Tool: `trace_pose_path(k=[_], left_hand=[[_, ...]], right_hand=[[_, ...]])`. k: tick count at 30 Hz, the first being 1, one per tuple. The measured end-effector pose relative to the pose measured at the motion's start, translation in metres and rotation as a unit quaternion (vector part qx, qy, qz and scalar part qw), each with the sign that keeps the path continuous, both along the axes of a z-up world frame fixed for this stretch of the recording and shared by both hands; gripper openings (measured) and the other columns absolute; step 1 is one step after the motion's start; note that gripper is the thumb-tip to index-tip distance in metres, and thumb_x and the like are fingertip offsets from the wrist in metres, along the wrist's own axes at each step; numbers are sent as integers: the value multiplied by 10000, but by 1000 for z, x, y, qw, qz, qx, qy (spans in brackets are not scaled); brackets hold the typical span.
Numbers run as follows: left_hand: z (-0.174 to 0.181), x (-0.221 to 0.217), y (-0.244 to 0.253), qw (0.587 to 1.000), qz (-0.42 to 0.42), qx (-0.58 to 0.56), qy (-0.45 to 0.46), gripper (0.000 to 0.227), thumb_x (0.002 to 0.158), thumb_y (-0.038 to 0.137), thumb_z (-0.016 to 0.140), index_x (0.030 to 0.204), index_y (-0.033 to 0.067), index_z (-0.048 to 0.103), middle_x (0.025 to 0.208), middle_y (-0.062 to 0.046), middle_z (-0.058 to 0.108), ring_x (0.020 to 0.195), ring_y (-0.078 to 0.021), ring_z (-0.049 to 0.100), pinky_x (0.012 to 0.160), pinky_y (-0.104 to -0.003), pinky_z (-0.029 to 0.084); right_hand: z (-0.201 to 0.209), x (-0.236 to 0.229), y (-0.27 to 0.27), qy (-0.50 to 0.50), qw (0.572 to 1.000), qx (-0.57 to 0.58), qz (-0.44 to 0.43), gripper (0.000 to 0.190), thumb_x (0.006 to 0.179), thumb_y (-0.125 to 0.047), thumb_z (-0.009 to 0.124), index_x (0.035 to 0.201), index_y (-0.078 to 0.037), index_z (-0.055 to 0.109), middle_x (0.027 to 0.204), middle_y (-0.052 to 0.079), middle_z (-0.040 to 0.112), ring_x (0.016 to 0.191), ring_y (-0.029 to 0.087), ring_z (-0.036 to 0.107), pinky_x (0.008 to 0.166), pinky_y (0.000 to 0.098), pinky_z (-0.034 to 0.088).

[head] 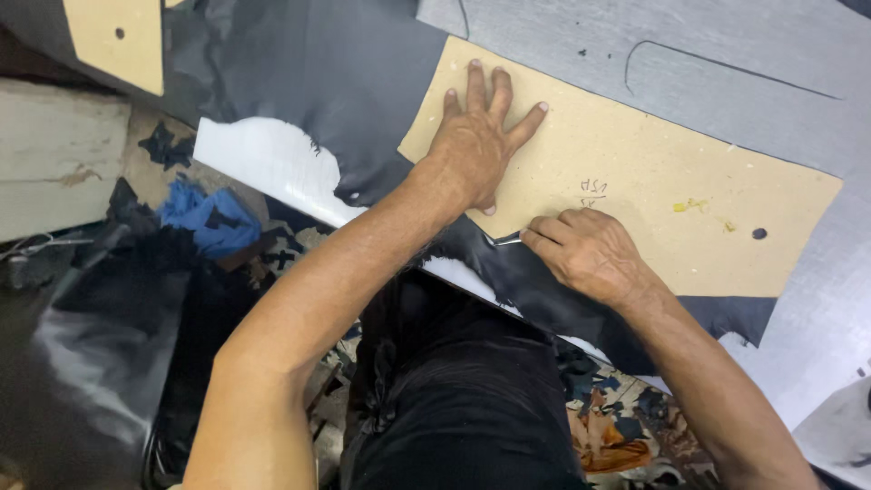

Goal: The person places cardboard templates on a large sheet of black leather and uses a utility knife to cut along the template edges. The person repeatedly repositions templates and cuts multiple leather pieces, stacking the finished pieces on the table.

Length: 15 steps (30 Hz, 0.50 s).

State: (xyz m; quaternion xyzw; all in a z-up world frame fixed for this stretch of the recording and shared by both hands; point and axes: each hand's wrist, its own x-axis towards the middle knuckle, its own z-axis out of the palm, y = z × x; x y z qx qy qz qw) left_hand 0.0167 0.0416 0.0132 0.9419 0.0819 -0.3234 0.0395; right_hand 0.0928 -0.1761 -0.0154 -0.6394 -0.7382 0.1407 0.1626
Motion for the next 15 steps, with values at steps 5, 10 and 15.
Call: trace_pose_path(k=[5, 10, 15], left_hand=[[-3, 2, -1, 999, 29, -6, -27, 1363, 534, 582, 947, 1615, 316, 160, 1614, -325, 136, 1461, -575, 122, 1134, -613, 334], [-12, -6, -3, 998, 43, -13, -36, 1369, 529, 562, 951, 1621, 337, 157, 1633, -288, 134, 1475, -552, 106, 1155, -613, 305], [-11, -4, -2, 998, 48, -11, -47, 1367, 525, 563, 944, 1621, 345, 158, 1640, -277, 133, 1479, -547, 95, 1154, -612, 307]], right_hand=[[10, 16, 15, -27, 998, -24, 49, 301, 759, -121, 723, 1058, -100, 754, 1082, 18, 726, 871, 230, 680, 756, 402, 565], [13, 31, 15, -64, 995, -49, 53, 334, 750, -99, 714, 1082, -107, 755, 1095, 13, 731, 861, 246, 683, 771, 401, 569], [20, 29, -1, -69, 996, -55, -3, 292, 796, -64, 718, 1084, -86, 757, 1120, 42, 736, 811, 239, 684, 714, 381, 568]])
